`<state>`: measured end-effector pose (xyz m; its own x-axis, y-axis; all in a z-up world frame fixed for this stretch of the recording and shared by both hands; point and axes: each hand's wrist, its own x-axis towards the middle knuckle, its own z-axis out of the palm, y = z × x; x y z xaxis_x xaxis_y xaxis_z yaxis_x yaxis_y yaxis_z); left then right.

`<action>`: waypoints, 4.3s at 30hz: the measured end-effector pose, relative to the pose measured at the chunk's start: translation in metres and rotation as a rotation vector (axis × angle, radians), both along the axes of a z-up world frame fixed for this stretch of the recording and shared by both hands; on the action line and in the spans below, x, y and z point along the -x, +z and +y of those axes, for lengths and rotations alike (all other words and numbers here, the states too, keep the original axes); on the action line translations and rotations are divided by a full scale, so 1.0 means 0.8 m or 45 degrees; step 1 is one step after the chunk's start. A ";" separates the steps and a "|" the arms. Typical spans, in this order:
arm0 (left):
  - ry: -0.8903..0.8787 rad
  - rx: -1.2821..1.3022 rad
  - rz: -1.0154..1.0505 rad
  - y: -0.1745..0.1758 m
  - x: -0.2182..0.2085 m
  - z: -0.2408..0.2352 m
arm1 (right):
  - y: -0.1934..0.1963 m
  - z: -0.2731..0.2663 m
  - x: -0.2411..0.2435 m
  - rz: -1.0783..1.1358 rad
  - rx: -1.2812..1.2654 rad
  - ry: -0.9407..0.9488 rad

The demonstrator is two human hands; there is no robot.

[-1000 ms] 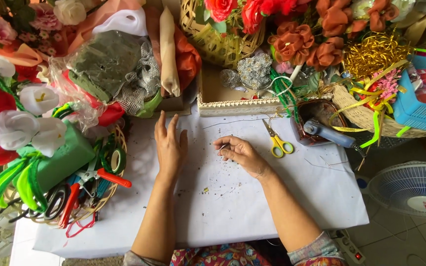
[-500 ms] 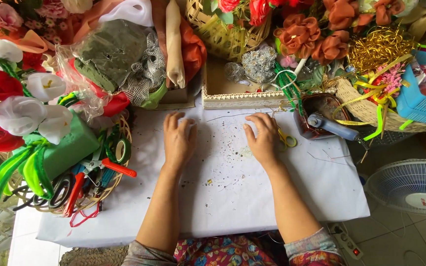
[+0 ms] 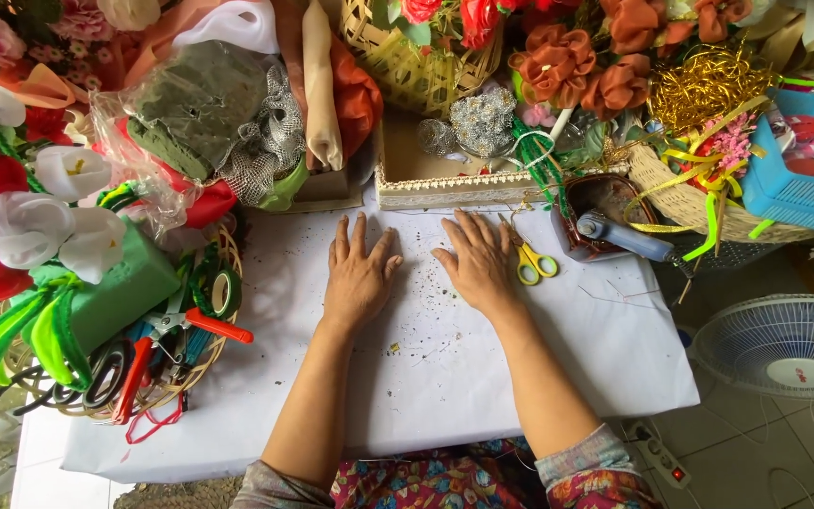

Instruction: The person is preparing decorative mesh and silver ornaments for floral arrangements, using scissors to cut materials and a hot glue gun to bond them.

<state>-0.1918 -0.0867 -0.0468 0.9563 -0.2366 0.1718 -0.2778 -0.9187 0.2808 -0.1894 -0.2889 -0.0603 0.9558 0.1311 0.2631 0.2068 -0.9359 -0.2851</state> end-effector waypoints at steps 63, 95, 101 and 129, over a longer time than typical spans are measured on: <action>0.100 0.247 -0.163 -0.020 -0.020 0.022 | 0.055 -0.065 0.040 0.382 -0.085 -0.601; 0.062 0.261 -0.176 -0.019 -0.018 0.023 | -0.016 -0.074 -0.020 -0.363 -0.238 -0.243; 0.070 0.274 -0.149 -0.017 -0.018 0.023 | 0.065 -0.042 0.007 -0.371 -0.586 -0.059; 0.081 0.256 -0.081 -0.012 -0.018 0.021 | 0.121 -0.007 0.010 0.143 0.044 -0.336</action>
